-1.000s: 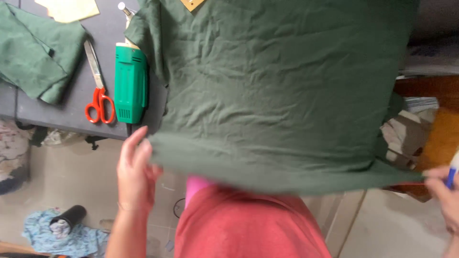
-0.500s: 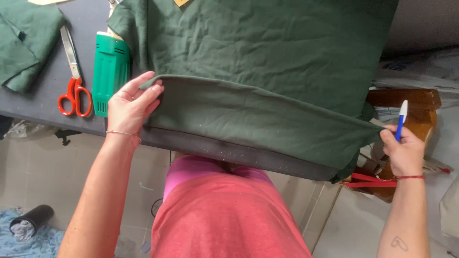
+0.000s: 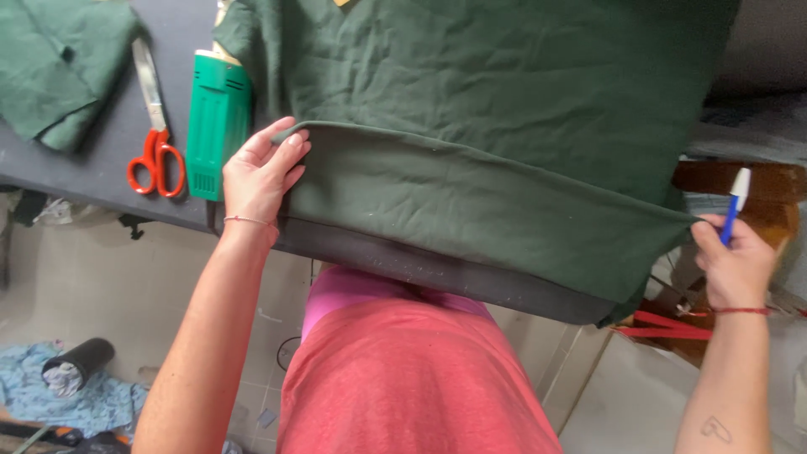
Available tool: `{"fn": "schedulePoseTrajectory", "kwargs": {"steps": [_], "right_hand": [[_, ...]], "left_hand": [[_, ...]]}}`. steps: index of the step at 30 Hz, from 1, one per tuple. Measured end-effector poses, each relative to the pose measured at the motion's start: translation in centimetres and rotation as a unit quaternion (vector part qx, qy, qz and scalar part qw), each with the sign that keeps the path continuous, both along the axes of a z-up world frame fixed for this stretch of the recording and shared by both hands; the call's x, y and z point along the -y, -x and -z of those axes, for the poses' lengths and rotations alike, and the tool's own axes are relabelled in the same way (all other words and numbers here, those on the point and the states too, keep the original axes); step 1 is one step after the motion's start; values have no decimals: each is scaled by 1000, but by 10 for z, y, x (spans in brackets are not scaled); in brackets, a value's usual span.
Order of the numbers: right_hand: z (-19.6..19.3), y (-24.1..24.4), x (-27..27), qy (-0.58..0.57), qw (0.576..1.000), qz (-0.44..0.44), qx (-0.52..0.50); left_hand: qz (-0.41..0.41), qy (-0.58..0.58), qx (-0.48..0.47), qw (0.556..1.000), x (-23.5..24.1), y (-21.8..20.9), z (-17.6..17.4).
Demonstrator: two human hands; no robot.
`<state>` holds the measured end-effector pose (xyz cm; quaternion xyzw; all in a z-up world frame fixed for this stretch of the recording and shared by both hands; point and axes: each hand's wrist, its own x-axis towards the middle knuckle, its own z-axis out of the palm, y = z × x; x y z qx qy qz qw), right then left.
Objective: Tracing a pattern onto fabric with a pen and cutting the shape out using an electric rotary cutter
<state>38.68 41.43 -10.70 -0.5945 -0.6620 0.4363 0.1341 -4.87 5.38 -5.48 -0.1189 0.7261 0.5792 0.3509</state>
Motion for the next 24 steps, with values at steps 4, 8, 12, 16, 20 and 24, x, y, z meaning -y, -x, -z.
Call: {"fn": "schedulePoseTrajectory", "kwargs": {"steps": [4,8,12,16,20,24], "right_hand": [[4,5,0,-26,999,27,3],[18,6,5,-67,997,-4,49],[45,-13,-4,-127,991,-28,43],[61,-25,-14,-149,987,-47,41],[82,-43,-29,-155,986,-51,26],[95,-45,-33,-161,985,-53,35]], "left_hand": [[7,-9,7,1000,-2,4,1],[40,-82,-109,990,3,-12,44],[237,37,-492,837,-7,-55,28],[362,118,-612,693,-16,-96,33],[382,122,-641,655,-14,-102,46],[441,159,-617,633,-3,-79,47]]}}
